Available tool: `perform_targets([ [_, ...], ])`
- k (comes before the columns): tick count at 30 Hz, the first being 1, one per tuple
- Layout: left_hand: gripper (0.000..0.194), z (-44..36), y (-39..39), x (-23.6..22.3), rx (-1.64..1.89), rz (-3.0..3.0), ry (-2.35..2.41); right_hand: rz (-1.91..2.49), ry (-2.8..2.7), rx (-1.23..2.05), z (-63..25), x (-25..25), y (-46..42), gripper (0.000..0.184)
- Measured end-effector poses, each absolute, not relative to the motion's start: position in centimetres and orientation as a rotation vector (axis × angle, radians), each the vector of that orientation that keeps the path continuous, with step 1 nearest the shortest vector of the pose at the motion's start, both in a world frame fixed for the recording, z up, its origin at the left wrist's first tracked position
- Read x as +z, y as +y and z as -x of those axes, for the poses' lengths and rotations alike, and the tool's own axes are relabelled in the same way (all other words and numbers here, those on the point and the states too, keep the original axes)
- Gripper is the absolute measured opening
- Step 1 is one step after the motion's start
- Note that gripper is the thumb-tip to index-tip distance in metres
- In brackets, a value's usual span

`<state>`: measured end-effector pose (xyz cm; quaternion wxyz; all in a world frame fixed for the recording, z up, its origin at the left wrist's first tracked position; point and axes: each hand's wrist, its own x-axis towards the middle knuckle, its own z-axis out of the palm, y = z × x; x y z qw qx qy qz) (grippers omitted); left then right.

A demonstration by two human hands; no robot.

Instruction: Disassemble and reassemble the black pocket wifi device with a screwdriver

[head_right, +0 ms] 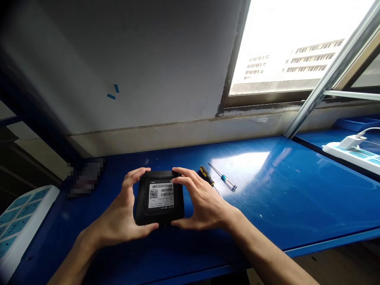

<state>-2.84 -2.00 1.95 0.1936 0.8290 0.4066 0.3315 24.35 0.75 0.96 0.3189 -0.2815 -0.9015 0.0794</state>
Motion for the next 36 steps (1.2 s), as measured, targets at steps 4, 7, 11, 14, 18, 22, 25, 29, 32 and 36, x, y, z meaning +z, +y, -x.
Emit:
perform_targets([
  [4,0.123,3.05,-1.79,2.03,0.839,-2.420,1.206,0.746,-2.358,0.177,-24.20,0.85,0.79,0.093],
  [7,0.122,3.15,-1.68,2.06,0.802,-2.474,1.243,0.749,-2.346,0.174,-24.13,0.73,0.81,0.097],
  [11,0.121,3.17,-1.65,2.16,0.802,-2.490,1.264,0.759,-2.339,0.192,-24.18,0.72,0.90,0.102],
  [14,0.121,3.28,-1.76,2.32,0.783,-2.479,1.283,0.761,-2.338,0.223,-24.19,0.71,0.91,0.102],
  [18,0.117,3.56,-1.93,2.55,0.680,-2.417,1.326,0.812,-2.338,0.412,-23.99,0.44,0.81,0.103],
  [22,0.113,3.71,-1.95,2.49,0.539,-2.345,1.371,0.872,-2.381,0.556,-23.65,0.18,0.76,0.105],
  [25,0.112,3.72,-1.90,2.25,0.493,-2.328,1.376,0.899,-2.402,0.614,-23.45,0.22,0.74,0.104],
  [29,0.112,3.68,-1.95,2.06,0.446,-2.310,1.379,0.909,-2.416,0.662,-23.34,0.41,0.70,0.103],
  [32,0.113,3.56,-2.03,2.23,0.414,-2.268,1.393,0.895,-2.421,0.671,-23.37,0.43,0.74,0.104],
  [36,0.111,3.44,-2.08,2.52,0.404,-2.239,1.378,0.901,-2.444,0.676,-23.43,0.32,0.86,0.107],
])
